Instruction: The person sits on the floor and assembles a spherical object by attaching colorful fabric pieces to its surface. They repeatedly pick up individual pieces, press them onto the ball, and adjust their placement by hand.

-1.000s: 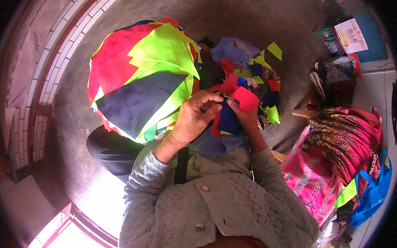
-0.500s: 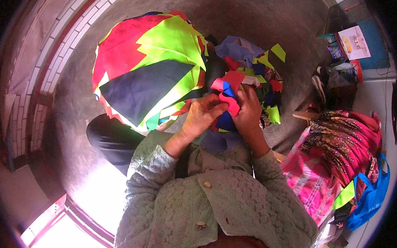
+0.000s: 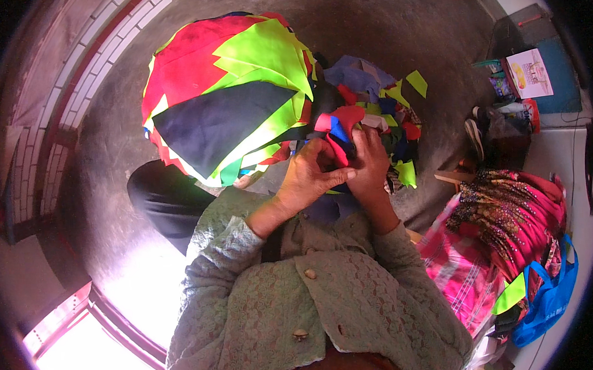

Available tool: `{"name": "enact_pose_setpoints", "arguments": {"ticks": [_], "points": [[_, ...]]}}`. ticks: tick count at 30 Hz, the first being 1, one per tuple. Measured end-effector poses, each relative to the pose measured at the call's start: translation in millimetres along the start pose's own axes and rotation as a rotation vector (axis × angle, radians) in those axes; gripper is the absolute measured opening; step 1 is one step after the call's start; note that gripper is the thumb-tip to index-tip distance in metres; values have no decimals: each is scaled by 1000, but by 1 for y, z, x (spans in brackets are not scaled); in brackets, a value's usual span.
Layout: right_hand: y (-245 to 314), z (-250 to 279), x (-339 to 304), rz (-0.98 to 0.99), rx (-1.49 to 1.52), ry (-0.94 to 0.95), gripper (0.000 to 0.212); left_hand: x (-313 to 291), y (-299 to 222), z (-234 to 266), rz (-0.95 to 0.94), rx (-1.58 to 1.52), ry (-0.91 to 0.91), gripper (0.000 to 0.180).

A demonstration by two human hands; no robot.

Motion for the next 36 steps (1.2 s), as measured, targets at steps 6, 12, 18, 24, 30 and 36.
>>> {"name": "enact_pose_setpoints", "arguments": {"ticks": [6,12,18,24,30,36], "points": [[-3,-3,-2,-47,-62,35,63,1,-1,3,-63,347,-2,29],[-21,2,5,-141,178,251,71,-9,24,20,110,-159,-86,17],[-21,10,11,-145,379,313,66,1,-13,28,96,-542,-169,24],[-36,-2,-1,-166,336,203,57,7,-42,47,74,-796,-226,35],[-23,-7,-7,-84,232,35,51,2,-43,52,29,-903,-279,37],[-17,-11,-10,-71,223,15,47,18,-50,70,-26,-814,-277,36]]}}
Point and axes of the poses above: each hand's wrist, its own x-axis towards the middle knuckle, its own z-axis out of the back of the hand, y = z × x, the point moved 3 cm from there along x, towards the middle knuckle, and after that the axes turned 15 degrees about -z, right-handed, at the moved point
